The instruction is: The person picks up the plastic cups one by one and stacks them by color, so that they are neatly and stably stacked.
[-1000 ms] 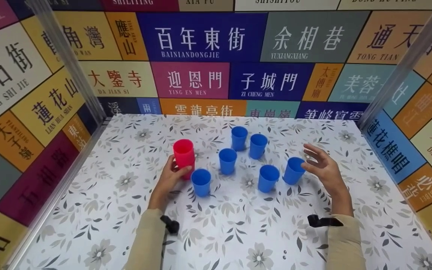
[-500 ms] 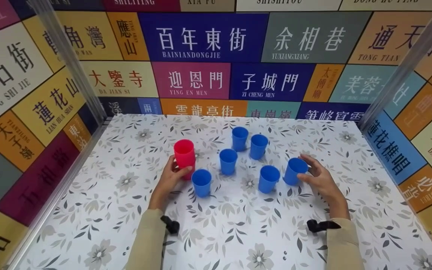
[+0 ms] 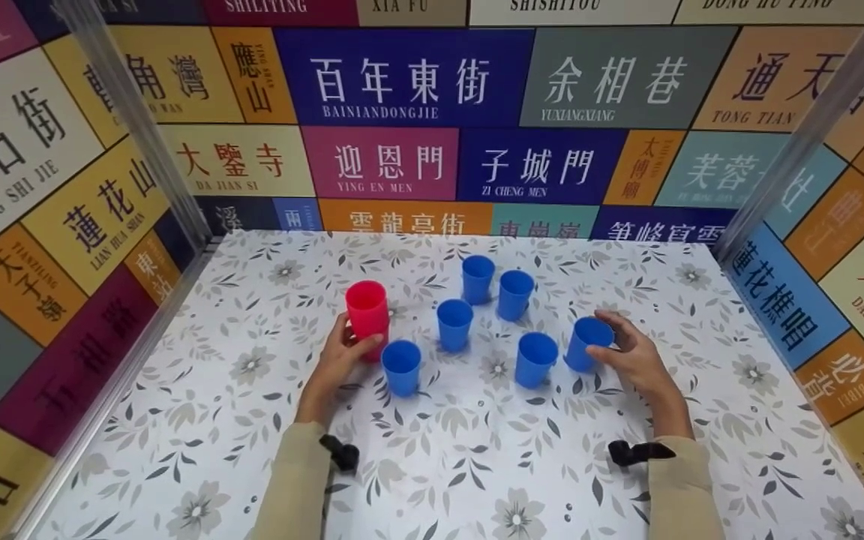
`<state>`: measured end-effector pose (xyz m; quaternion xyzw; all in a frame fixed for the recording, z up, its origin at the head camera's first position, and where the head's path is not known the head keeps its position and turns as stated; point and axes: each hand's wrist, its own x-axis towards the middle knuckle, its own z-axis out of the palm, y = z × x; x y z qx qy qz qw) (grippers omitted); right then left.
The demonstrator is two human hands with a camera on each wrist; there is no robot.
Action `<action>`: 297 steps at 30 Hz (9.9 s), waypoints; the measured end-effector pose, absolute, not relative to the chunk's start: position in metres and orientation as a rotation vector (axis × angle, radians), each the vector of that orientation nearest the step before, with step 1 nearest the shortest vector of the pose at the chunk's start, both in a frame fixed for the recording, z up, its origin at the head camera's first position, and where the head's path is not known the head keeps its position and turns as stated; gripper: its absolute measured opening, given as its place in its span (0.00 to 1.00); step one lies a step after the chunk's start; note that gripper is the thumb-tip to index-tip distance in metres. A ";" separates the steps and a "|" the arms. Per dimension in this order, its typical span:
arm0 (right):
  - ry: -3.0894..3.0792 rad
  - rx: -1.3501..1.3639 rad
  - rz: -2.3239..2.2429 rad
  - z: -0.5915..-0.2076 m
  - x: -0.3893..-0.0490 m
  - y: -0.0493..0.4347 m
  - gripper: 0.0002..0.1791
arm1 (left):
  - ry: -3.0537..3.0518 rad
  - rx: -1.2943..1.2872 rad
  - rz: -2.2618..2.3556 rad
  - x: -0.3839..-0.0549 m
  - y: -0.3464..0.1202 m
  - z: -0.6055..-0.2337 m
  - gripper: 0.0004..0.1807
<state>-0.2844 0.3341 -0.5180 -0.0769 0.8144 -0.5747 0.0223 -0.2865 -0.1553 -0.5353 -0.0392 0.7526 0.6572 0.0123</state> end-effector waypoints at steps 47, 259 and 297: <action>2.545 -0.091 -1.726 -0.522 -0.286 0.330 0.44 | 2.317 0.268 1.950 -0.238 -0.170 -0.516 0.30; 2.503 -0.028 -1.731 -0.522 -0.281 0.331 0.50 | 2.295 0.610 1.663 -0.280 0.054 -0.508 0.42; 2.505 -0.023 -1.742 -0.525 -0.284 0.331 0.51 | 2.419 0.577 1.598 -0.303 0.068 -0.451 0.39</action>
